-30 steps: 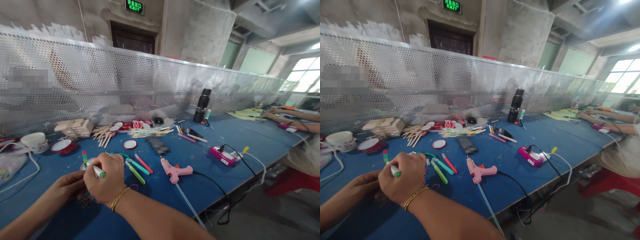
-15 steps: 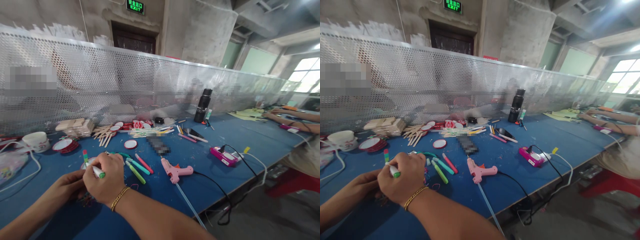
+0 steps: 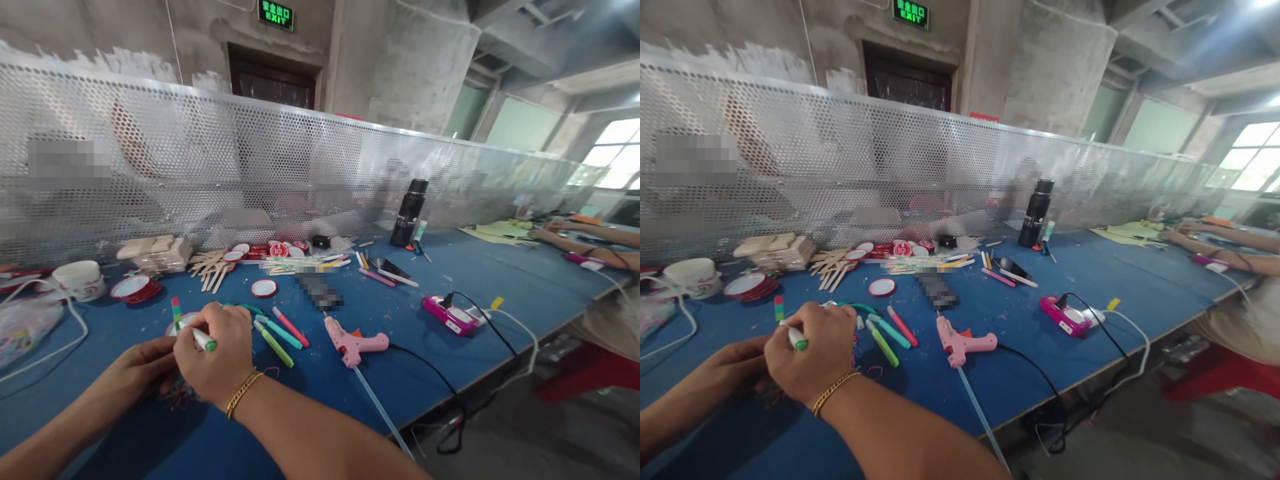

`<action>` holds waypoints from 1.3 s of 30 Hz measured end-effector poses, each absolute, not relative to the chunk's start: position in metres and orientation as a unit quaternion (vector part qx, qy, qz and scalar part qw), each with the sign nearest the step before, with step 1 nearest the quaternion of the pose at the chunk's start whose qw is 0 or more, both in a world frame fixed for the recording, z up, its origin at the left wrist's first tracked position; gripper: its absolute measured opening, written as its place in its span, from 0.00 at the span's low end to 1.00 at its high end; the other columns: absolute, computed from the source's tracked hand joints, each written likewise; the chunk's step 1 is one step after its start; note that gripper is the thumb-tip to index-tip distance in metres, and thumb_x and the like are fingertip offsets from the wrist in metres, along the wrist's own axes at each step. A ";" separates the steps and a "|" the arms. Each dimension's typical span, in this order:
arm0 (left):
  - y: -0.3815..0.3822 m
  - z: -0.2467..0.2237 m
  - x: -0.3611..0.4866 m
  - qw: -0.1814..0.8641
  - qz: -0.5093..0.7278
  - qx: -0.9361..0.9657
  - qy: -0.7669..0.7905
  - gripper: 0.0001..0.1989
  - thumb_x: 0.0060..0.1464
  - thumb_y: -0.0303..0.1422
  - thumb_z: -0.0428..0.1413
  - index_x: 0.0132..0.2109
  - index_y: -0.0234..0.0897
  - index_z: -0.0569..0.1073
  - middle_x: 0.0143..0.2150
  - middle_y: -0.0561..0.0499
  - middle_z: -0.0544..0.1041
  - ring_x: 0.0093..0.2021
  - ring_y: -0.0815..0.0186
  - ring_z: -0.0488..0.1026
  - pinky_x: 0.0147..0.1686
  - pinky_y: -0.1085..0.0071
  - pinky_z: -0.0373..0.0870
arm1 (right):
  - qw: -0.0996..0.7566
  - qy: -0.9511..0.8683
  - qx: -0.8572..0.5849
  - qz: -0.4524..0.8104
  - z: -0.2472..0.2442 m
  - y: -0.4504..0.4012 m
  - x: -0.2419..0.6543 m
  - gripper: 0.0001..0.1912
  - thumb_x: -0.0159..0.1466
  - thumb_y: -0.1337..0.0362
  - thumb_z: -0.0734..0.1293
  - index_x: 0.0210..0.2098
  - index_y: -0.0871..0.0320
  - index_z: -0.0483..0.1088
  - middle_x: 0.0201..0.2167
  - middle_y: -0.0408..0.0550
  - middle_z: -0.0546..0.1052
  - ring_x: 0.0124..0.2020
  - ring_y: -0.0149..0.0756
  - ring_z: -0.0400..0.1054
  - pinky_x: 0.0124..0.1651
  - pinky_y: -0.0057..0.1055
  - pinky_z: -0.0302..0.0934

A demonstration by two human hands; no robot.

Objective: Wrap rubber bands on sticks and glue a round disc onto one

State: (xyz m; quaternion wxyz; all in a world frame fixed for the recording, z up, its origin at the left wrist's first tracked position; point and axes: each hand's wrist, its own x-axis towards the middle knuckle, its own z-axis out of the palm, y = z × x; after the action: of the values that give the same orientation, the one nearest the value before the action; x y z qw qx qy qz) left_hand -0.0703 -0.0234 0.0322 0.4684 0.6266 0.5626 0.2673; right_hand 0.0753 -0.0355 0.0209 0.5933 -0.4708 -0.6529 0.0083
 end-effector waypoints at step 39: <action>-0.016 0.021 -0.079 0.503 0.265 0.643 0.513 0.29 0.43 0.55 0.57 0.41 0.34 0.74 0.18 0.57 0.64 0.20 0.72 0.55 0.22 0.74 0.49 | 0.587 -0.659 -0.470 0.000 0.019 -0.038 0.076 0.04 0.55 0.64 0.64 0.28 0.56 0.63 0.24 0.40 0.71 0.31 0.32 0.67 0.43 0.34 0.55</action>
State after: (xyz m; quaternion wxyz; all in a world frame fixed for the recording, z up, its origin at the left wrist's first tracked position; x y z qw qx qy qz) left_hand -0.0790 -0.0162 0.0215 0.5027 0.6432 0.5134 0.2645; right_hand 0.0761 -0.0378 0.0191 0.5872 -0.4700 -0.6590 -0.0001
